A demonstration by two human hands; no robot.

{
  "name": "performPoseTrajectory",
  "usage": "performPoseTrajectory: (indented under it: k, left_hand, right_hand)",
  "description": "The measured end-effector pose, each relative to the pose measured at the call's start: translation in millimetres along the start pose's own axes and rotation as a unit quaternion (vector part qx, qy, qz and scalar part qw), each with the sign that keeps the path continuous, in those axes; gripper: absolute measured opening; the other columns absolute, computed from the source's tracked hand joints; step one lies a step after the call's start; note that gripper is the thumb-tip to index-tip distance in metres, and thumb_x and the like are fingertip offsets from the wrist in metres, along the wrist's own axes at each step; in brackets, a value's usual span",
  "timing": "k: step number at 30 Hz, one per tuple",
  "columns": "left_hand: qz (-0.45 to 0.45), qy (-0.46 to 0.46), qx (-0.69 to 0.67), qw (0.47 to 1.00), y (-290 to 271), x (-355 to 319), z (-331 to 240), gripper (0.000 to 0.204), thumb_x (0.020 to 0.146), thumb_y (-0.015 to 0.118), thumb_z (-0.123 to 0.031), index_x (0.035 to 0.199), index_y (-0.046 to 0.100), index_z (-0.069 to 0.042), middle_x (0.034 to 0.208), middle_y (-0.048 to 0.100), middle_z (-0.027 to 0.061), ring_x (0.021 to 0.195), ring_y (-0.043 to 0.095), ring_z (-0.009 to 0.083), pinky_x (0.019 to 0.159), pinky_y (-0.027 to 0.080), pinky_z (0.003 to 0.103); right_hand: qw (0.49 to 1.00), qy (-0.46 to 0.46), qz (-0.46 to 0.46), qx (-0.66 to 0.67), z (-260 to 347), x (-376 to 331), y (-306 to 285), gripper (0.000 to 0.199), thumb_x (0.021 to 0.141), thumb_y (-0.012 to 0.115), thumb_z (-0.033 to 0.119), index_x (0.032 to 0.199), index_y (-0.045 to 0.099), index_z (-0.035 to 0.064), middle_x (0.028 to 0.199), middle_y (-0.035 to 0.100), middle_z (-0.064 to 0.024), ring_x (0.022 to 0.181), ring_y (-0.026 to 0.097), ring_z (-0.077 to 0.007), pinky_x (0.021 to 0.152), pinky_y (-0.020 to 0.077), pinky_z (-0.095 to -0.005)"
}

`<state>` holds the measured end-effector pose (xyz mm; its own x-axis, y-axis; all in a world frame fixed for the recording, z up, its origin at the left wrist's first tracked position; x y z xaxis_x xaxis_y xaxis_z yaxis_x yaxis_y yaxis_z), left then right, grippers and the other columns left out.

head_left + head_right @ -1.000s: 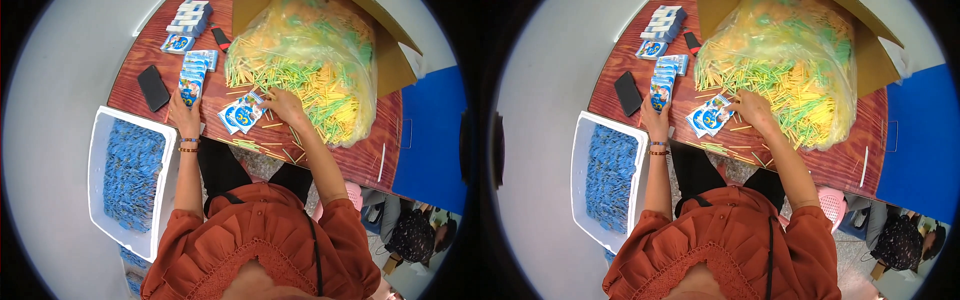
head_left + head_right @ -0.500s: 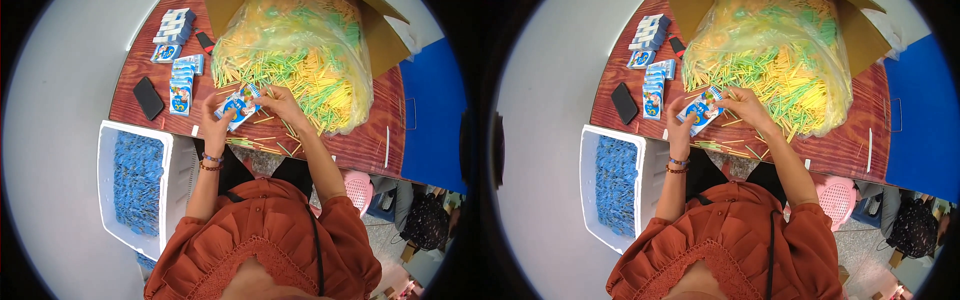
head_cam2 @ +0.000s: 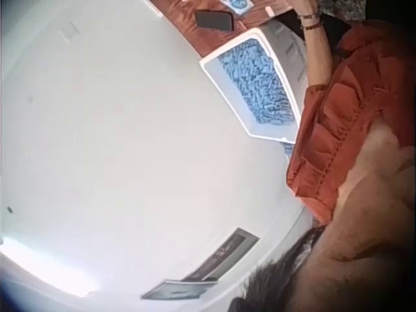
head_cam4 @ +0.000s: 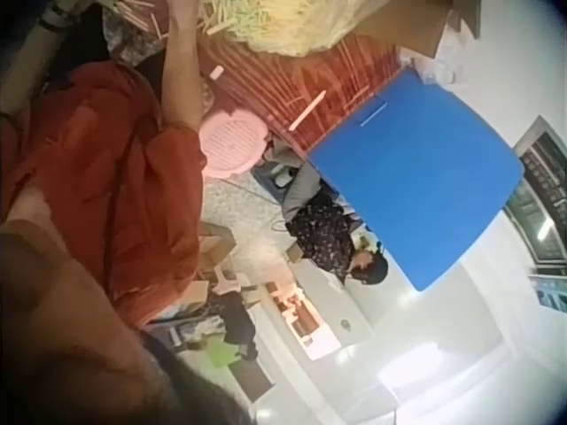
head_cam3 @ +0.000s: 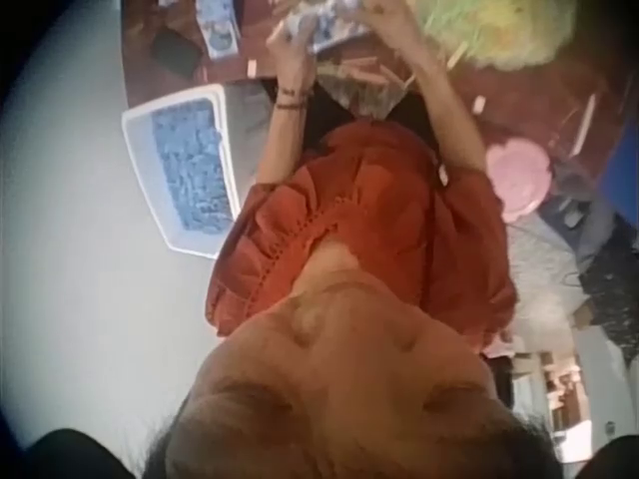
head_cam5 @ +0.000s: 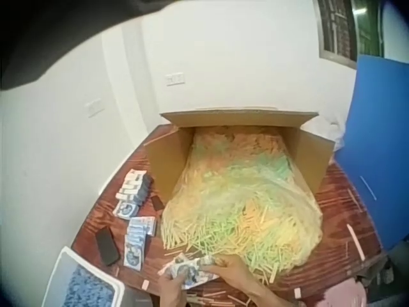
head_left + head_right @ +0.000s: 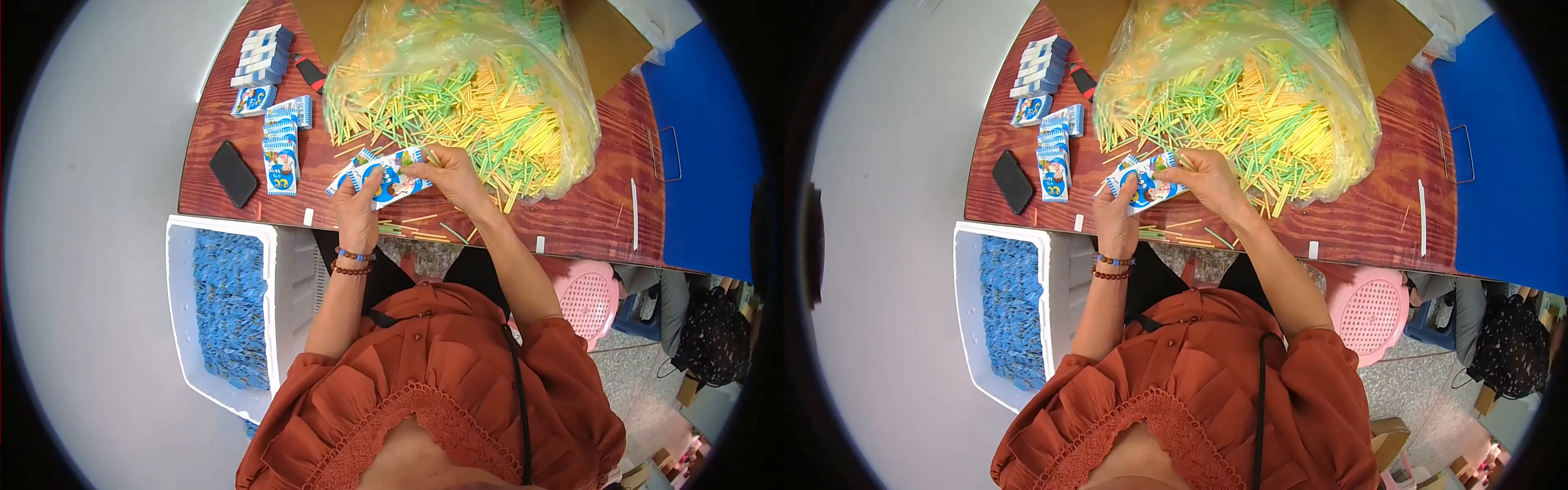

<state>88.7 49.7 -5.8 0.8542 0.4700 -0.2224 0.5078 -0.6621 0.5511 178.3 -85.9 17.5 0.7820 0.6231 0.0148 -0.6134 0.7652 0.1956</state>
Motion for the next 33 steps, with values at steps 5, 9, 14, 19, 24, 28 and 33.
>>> performPoseTrajectory:
  k: [5,9,14,19,24,28,33]
  left_hand:
    - [-0.021,0.007,0.001,1.0,-1,2,7,0.011,0.091,0.064,-0.005,0.101,0.066,-0.001,0.094,0.069,0.0032,0.078,0.063,0.0077,0.07,0.052,0.024]
    - [-0.015,0.005,-0.01,1.0,-2,4,16,0.011,0.092,0.063,-0.007,0.1,0.066,-0.001,0.094,0.068,0.0021,0.079,0.062,0.0073,0.071,0.052,0.025]
    - [-0.009,0.005,0.02,1.0,-19,3,15,0.021,0.097,0.057,-0.017,0.11,0.063,-0.002,0.101,0.068,0.0044,0.086,0.066,0.0142,0.072,0.055,0.032]
    - [-0.033,-0.005,0.003,0.999,-7,-3,12,0.015,0.096,0.059,-0.016,0.097,0.066,-0.003,0.09,0.067,0.0014,0.075,0.064,0.0083,0.07,0.055,0.027]
    - [-0.052,0.005,0.012,0.999,-11,-6,3,0.018,0.096,0.059,-0.019,0.1,0.066,-0.004,0.094,0.069,0.0027,0.078,0.065,0.009,0.067,0.053,0.025]
    - [-0.042,0.005,0.002,0.999,-35,-2,5,0.018,0.097,0.058,-0.019,0.103,0.066,-0.004,0.097,0.069,0.0032,0.081,0.066,0.0097,0.069,0.054,0.025]
    - [-0.055,-0.002,-0.003,0.998,-34,-2,7,0.019,0.097,0.058,-0.02,0.103,0.066,-0.003,0.099,0.069,0.0042,0.083,0.066,0.0103,0.071,0.055,0.026]
  right_hand:
    - [0.999,-0.023,-0.014,-0.038,-2,-6,-11,0.015,0.087,0.069,0.014,0.094,0.072,0.0001,0.079,0.067,0.0007,0.072,0.056,-0.0022,0.062,0.0448,-0.0203]
    - [0.999,0.005,-0.044,-0.021,-8,-9,-28,0.019,0.09,0.066,0.016,0.098,0.071,0.0002,0.079,0.067,0.0009,0.07,0.054,-0.0019,0.061,0.0432,-0.0219]
    - [0.871,0.066,-0.125,-0.47,26,-25,-64,0.026,0.093,0.057,0.026,0.082,0.06,0.0031,0.068,0.062,-0.0094,0.063,0.06,-0.0253,0.06,0.0448,-0.038]
    - [0.786,-0.047,-0.082,-0.611,40,-6,-79,0.023,0.092,0.056,0.029,0.096,0.058,0.0061,0.08,0.062,-0.016,0.076,0.062,-0.0353,0.064,0.0467,-0.0451]
    - [0.766,-0.126,-0.025,-0.63,43,27,-71,0.017,0.085,0.056,0.018,0.096,0.057,0.0053,0.084,0.063,-0.0156,0.079,0.062,-0.0355,0.067,0.0486,-0.0465]
    - [0.729,-0.159,0.067,-0.662,29,43,-63,0.015,0.078,0.054,0.009,0.093,0.057,0.0058,0.085,0.062,-0.0133,0.081,0.063,-0.033,0.068,0.0484,-0.047]
    - [0.669,-0.183,0.125,-0.71,24,53,-42,0.021,0.077,0.058,0.011,0.097,0.061,0.0079,0.088,0.059,-0.0114,0.085,0.06,-0.0301,0.071,0.0481,-0.0417]
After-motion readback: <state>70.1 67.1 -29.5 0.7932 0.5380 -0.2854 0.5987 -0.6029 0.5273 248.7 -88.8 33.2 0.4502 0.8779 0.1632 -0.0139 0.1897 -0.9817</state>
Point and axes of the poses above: each hand's wrist, its own x-axis towards the middle knuckle, its own y-axis out of the palm, z = x × y, the point moved 7 cm from there along x, towards the middle knuckle
